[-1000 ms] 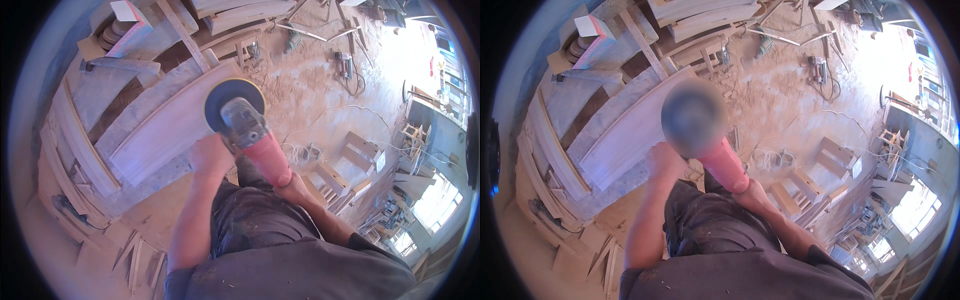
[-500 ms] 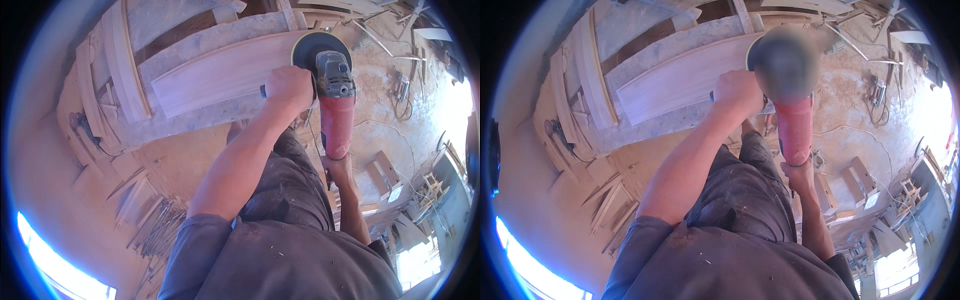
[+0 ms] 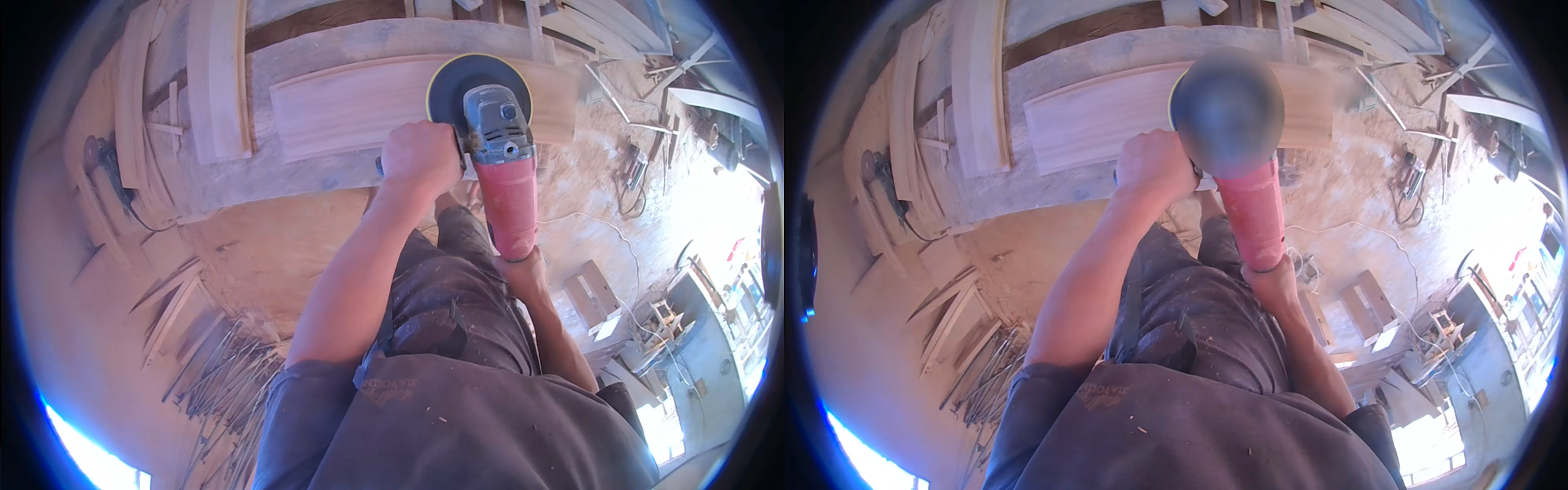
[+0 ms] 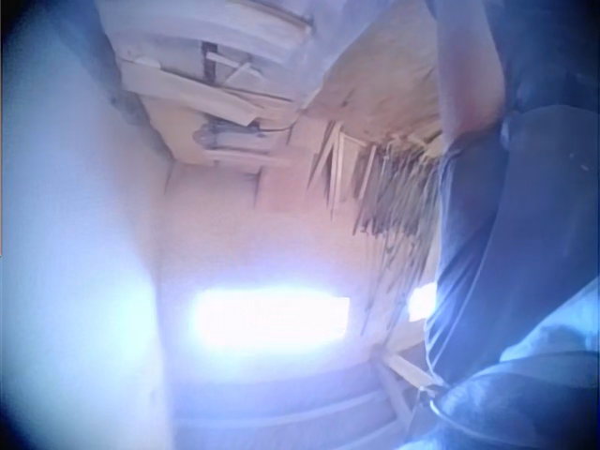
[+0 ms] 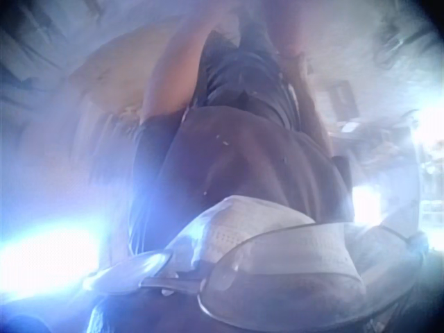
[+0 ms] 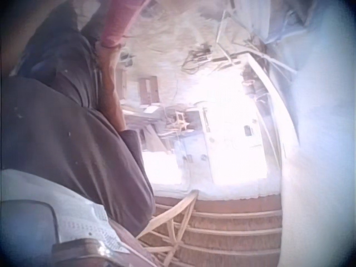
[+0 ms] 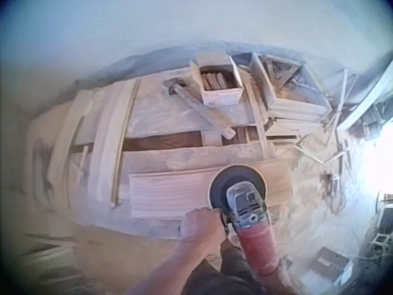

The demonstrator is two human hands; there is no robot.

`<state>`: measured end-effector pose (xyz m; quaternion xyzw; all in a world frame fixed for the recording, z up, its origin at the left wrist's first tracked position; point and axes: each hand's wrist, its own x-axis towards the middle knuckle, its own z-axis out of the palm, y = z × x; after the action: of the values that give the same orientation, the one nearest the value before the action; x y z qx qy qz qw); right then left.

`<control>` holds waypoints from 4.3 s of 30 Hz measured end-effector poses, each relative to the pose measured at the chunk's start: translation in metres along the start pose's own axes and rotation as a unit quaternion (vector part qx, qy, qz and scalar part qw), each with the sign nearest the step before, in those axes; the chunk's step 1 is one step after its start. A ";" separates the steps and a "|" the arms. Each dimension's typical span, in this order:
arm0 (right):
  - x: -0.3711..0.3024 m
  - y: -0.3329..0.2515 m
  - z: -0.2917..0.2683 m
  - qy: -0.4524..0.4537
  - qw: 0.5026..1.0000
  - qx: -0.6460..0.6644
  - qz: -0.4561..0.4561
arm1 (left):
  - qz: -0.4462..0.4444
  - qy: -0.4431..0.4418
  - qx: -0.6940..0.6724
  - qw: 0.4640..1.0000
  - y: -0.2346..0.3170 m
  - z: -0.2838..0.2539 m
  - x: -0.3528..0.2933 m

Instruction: The person sands wooden planks and a decorative carved panel using a handheld power sander, turning the pieces over and picking up different items to work on them.

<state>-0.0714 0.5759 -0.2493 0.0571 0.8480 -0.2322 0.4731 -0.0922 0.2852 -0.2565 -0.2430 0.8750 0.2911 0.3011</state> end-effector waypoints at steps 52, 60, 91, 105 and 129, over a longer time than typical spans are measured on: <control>-0.011 0.076 -0.054 0.013 0.996 0.085 -0.003 | 0.010 -0.007 0.108 0.994 0.120 0.049 0.009; 0.032 0.042 -0.074 0.033 0.996 0.069 -0.046 | -0.028 -0.009 0.114 0.993 0.108 0.010 0.043; -0.013 -0.160 0.094 -0.092 0.995 -0.025 -0.023 | -0.101 0.064 -0.084 0.989 -0.180 -0.070 -0.051; -0.020 -0.088 0.073 -0.104 0.994 -0.040 0.012 | -0.089 0.054 -0.077 0.992 -0.137 -0.024 -0.057; 0.150 -0.158 -0.023 0.121 0.711 -0.493 -0.487 | -0.416 0.206 -0.180 0.867 -0.153 0.096 -0.273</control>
<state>-0.2216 0.4281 -0.3099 -0.5773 0.8022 0.0298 0.1491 0.2285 0.3075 -0.1922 -0.6886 0.6676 0.2348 0.1578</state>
